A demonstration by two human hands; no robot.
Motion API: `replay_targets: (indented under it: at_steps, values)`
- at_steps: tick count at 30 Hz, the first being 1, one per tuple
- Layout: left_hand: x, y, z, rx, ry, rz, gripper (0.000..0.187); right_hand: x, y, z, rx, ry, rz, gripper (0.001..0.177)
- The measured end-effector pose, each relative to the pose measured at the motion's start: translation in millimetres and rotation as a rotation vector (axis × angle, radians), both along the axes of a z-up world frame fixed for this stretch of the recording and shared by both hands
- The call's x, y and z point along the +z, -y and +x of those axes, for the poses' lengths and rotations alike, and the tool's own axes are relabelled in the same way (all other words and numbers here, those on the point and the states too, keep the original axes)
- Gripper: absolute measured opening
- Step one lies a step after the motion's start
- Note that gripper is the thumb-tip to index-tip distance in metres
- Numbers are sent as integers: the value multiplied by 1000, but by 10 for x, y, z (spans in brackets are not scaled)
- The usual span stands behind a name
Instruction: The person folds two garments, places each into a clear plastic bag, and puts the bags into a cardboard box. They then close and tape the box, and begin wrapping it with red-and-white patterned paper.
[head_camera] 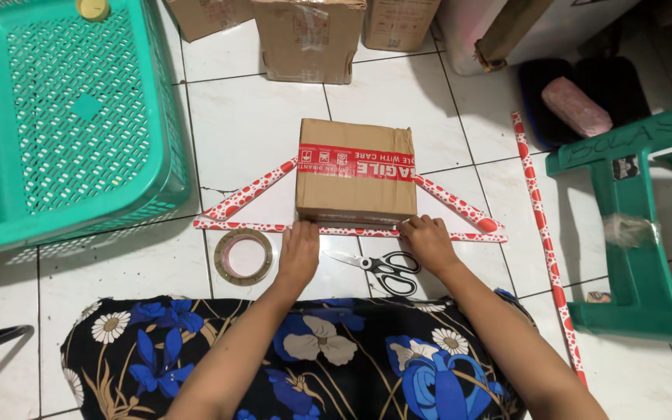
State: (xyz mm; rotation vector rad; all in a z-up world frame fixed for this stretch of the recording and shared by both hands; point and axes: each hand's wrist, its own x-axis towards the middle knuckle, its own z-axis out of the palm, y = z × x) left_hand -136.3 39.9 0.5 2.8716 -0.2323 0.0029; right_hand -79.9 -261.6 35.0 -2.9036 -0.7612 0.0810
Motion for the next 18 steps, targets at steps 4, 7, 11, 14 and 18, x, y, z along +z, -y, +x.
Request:
replay_targets:
  at_steps: [4,7,11,14,18]
  values:
    - [3,-29,60,-39,155,139,22,-81,-7,0,19,86,94,16]
    - [39,-55,52,-32,179,105,26,-133,-19,-23,-44,3,69,15]
    - [163,-113,59,-33,125,63,31,-30,-53,-56,-101,-28,155,22]
    - [286,-188,80,-50,154,14,36,143,-73,-77,-87,15,200,25]
    - [433,-248,103,-86,103,48,31,307,-31,-130,-64,7,257,19]
